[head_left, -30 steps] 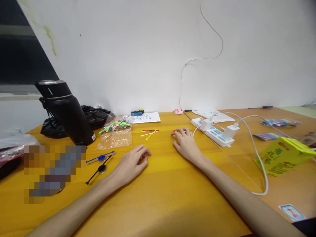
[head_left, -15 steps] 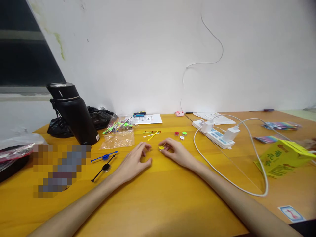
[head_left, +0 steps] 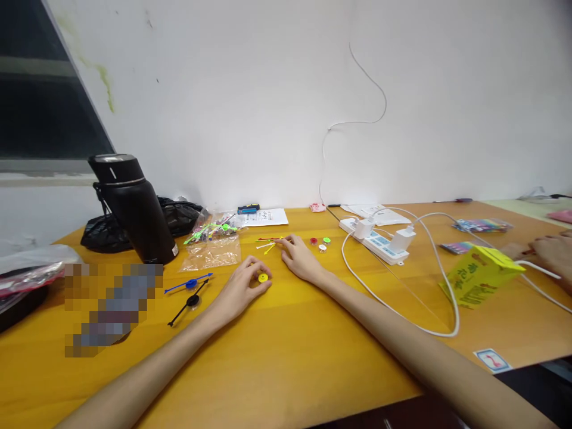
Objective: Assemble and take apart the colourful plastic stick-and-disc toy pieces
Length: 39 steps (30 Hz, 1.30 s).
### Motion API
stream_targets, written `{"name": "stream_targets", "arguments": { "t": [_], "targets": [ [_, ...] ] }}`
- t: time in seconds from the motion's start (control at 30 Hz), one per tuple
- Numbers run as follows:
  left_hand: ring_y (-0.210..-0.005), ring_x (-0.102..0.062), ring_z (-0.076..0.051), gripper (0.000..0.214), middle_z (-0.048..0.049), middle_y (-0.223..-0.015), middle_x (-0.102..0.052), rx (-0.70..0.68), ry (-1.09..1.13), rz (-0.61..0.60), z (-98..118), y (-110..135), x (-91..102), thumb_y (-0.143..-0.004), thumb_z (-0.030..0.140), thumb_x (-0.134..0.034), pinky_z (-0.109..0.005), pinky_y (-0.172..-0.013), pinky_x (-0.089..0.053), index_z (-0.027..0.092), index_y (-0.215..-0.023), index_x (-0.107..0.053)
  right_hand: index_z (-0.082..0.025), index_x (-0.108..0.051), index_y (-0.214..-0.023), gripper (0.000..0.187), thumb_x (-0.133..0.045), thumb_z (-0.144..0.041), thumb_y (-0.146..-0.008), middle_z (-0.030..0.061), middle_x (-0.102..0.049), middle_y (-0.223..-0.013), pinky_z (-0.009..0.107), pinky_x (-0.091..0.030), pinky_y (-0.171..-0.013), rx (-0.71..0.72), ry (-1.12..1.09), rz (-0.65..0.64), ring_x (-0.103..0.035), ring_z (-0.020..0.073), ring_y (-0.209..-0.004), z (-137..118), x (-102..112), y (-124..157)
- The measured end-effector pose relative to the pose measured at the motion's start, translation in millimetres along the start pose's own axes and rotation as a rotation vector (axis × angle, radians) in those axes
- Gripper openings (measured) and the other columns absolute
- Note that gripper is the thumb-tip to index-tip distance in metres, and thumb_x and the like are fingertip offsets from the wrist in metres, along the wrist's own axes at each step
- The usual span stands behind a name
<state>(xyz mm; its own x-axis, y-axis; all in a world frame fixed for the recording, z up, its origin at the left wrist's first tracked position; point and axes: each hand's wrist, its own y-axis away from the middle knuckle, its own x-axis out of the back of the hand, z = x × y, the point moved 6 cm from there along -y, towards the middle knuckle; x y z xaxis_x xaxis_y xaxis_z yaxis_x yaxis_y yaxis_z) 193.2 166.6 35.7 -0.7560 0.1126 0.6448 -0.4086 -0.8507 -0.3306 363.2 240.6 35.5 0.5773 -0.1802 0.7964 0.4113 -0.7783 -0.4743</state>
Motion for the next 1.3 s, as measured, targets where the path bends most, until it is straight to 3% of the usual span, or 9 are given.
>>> {"name": "stream_targets", "arguments": {
  "t": [0.17, 0.33, 0.53, 0.73, 0.83, 0.97, 1.17, 1.3],
  "targets": [
    [-0.095, -0.058, -0.021, 0.027, -0.0033, -0.104, -0.057, 0.073, -0.021, 0.091, -10, 2, 3.3, -0.088, 0.036, -0.068, -0.034, -0.087, -0.046, 0.021, -0.104, -0.054, -0.020, -0.064, -0.117, 0.025, -0.052, -0.013, -0.096, 0.0098, -0.058, -0.113, 0.039, -0.047, -0.101, 0.028, 0.063, 0.001, -0.057, 0.0229, -0.110, -6, -1, -2],
    [-0.098, -0.057, -0.021, 0.018, -0.0035, -0.104, -0.054, 0.088, -0.030, 0.034, -8, 3, 1.2, -0.093, 0.038, -0.061, -0.033, -0.086, -0.045, 0.021, -0.096, -0.056, -0.020, -0.063, -0.104, 0.013, -0.054, -0.015, -0.096, 0.0082, -0.058, -0.109, 0.037, -0.047, -0.097, 0.034, 0.039, 0.030, -0.057, 0.0225, -0.107, -4, 1, 1],
    [-0.093, -0.058, -0.019, 0.015, -0.0041, -0.106, -0.058, 0.075, 0.054, 0.073, -4, 2, 4.2, -0.092, 0.034, -0.061, -0.029, -0.077, -0.045, 0.022, -0.101, -0.059, -0.020, -0.063, -0.093, 0.006, -0.058, -0.020, -0.097, 0.0093, -0.063, -0.104, 0.042, -0.046, -0.093, 0.043, 0.040, 0.085, -0.056, 0.0262, -0.103, 0, 4, 0],
    [-0.081, -0.062, -0.017, 0.026, -0.0024, -0.091, -0.066, 0.144, 0.307, 0.066, -15, -2, 3.9, -0.087, 0.038, -0.068, -0.027, -0.073, -0.047, 0.021, -0.105, -0.061, -0.018, -0.064, -0.097, 0.007, -0.060, -0.025, -0.096, 0.0052, -0.071, -0.092, 0.034, -0.052, -0.082, -0.046, -0.442, 0.150, -0.067, 0.0197, -0.085, 1, 13, 2],
    [-0.080, -0.063, -0.016, 0.032, -0.0026, -0.089, -0.067, 0.188, 0.387, 0.103, -23, -5, 5.9, -0.082, 0.040, -0.074, -0.028, -0.076, -0.049, 0.019, -0.105, -0.064, -0.018, -0.071, -0.097, 0.015, -0.070, -0.031, -0.089, 0.0063, -0.076, -0.097, 0.034, -0.054, -0.088, -0.079, -0.646, 0.141, -0.071, 0.0202, -0.092, -8, 13, 4],
    [-0.082, -0.066, -0.018, 0.039, -0.0040, -0.090, -0.070, 0.219, 0.413, 0.154, -29, -7, 10.2, -0.079, 0.043, -0.075, -0.031, -0.080, -0.052, 0.018, -0.109, -0.068, -0.018, -0.076, -0.097, 0.024, -0.074, -0.039, -0.084, 0.0089, -0.077, -0.103, 0.036, -0.056, -0.090, -0.144, -0.816, 0.117, -0.072, 0.0224, -0.097, -19, 9, 5],
    [-0.084, -0.072, -0.022, 0.046, -0.0069, -0.091, -0.076, 0.261, 0.506, 0.104, -23, -5, 8.9, -0.079, 0.044, -0.077, -0.036, -0.085, -0.055, 0.018, -0.116, -0.069, -0.016, -0.072, -0.087, 0.036, -0.082, -0.047, -0.074, 0.0062, -0.076, -0.078, 0.032, -0.057, -0.074, -0.282, -1.029, 0.130, -0.071, 0.0187, -0.073, -13, 2, 5],
    [-0.094, -0.075, -0.026, 0.051, -0.0089, -0.095, -0.079, 0.310, 0.540, 0.106, -22, -4, 9.1, -0.077, 0.043, -0.079, -0.040, -0.093, -0.055, 0.017, -0.120, -0.068, -0.015, -0.071, -0.084, 0.039, -0.084, -0.049, -0.072, 0.0065, -0.077, -0.076, 0.030, -0.056, -0.071, -0.344, -1.071, 0.164, -0.069, 0.0167, -0.068, -5, 2, 6]
  ]
}}
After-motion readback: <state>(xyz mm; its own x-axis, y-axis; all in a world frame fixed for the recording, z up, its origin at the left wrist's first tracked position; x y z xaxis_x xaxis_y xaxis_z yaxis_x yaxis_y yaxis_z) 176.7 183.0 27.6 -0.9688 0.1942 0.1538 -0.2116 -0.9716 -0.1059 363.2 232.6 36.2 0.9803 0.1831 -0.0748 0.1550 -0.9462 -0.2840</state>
